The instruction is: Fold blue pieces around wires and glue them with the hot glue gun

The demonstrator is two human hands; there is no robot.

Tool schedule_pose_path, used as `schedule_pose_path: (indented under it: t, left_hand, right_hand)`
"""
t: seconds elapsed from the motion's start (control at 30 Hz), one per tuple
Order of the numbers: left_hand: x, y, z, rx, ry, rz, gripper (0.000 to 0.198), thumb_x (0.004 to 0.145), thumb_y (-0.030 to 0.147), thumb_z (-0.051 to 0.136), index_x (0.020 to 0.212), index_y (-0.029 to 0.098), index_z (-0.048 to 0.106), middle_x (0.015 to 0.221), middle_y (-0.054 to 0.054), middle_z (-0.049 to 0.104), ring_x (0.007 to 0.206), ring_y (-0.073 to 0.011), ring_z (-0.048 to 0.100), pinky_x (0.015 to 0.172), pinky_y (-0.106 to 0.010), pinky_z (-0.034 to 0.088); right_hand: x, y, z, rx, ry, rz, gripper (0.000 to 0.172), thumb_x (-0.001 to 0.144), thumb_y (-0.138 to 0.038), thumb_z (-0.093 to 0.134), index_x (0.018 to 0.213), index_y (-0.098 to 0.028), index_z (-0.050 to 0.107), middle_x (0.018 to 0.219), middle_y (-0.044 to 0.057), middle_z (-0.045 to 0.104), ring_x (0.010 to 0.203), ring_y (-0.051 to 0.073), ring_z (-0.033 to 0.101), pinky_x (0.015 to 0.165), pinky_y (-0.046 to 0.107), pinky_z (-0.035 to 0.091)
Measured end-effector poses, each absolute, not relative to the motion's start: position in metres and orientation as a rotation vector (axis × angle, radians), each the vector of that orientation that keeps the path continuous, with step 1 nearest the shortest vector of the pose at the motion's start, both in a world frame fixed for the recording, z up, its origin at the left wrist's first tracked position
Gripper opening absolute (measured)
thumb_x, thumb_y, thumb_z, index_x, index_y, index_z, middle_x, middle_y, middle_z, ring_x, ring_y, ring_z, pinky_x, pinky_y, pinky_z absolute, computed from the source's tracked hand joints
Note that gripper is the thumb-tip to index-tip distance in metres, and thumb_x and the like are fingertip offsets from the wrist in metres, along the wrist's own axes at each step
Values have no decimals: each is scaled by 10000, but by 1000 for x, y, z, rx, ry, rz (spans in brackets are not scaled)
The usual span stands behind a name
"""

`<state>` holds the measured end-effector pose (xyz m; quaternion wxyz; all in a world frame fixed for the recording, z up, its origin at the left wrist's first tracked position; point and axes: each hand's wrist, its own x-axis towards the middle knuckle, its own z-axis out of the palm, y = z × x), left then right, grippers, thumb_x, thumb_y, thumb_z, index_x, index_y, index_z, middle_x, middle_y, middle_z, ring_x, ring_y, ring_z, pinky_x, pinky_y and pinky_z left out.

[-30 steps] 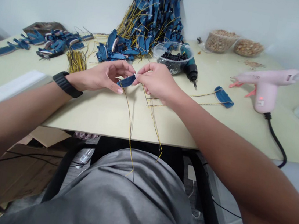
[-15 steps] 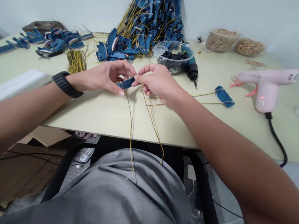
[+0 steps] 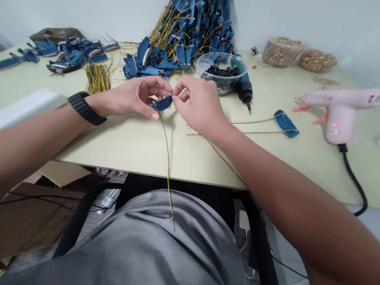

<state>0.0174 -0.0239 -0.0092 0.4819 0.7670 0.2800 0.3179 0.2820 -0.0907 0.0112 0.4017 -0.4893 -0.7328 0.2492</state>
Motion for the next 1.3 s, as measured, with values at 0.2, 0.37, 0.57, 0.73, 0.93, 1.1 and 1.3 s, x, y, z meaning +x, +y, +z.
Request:
schedule_pose_path:
  t: [0.2,0.37,0.57,0.73,0.93,1.1,1.3]
  left_hand:
    - [16,-22,-11,1881,696,791,1023,517,604,1361,1313,267,813,1536,-129,865,1488,-341,814,1085,-409,668]
    - [17,-24,-10,1907,706,804,1020,505,613,1360,1291,262,813,1554,-137,853,1483,-342,802,1070,-407,655]
    - [19,-26,-10,1929,705,816,1036,482,671,1355,1260,267,802,1488,-121,854,1471,-351,795,1119,-439,639]
    - [17,-25,-10,1949,705,814,1043,499,666,1356,1287,259,807,1498,-136,865,1476,-364,798,1130,-456,640]
    - [15,-25,-10,1968,704,836,1060,501,653,1358,1329,273,816,1571,-144,863,1464,-360,808,1105,-459,655]
    - [15,-27,-9,1980,706,838,1071,513,646,1360,1347,268,804,1604,-148,842,1489,-361,798,1096,-451,639]
    - [16,-23,-13,2007,696,878,1077,479,628,1369,1337,262,831,1460,-120,856,1231,-287,791,986,-436,613]
  right_hand:
    - [281,-92,13,-1226,-1862,598,286,990,-132,983,908,-322,786,1005,69,903,1076,351,886,971,483,710]
    - [282,-91,10,-1241,-1857,587,266,992,-164,992,924,-328,794,1018,62,909,1084,348,876,960,477,718]
    - [283,-90,10,-1164,-1868,603,325,976,-67,944,857,-314,769,971,68,873,1038,338,879,1010,493,699]
    - [281,-91,11,-1195,-1879,575,317,984,-44,916,869,-305,779,973,53,897,1037,315,879,1063,473,709]
    - [274,-96,17,-1264,-1706,783,365,998,18,896,831,-268,743,883,47,866,803,241,821,749,381,649]
    - [274,-98,22,-1275,-1596,1047,397,1030,-35,1009,868,-252,720,871,58,870,573,147,659,519,308,554]
    - [272,-97,23,-1304,-1486,1160,417,1126,-26,928,797,-211,750,845,85,875,525,101,651,447,227,492]
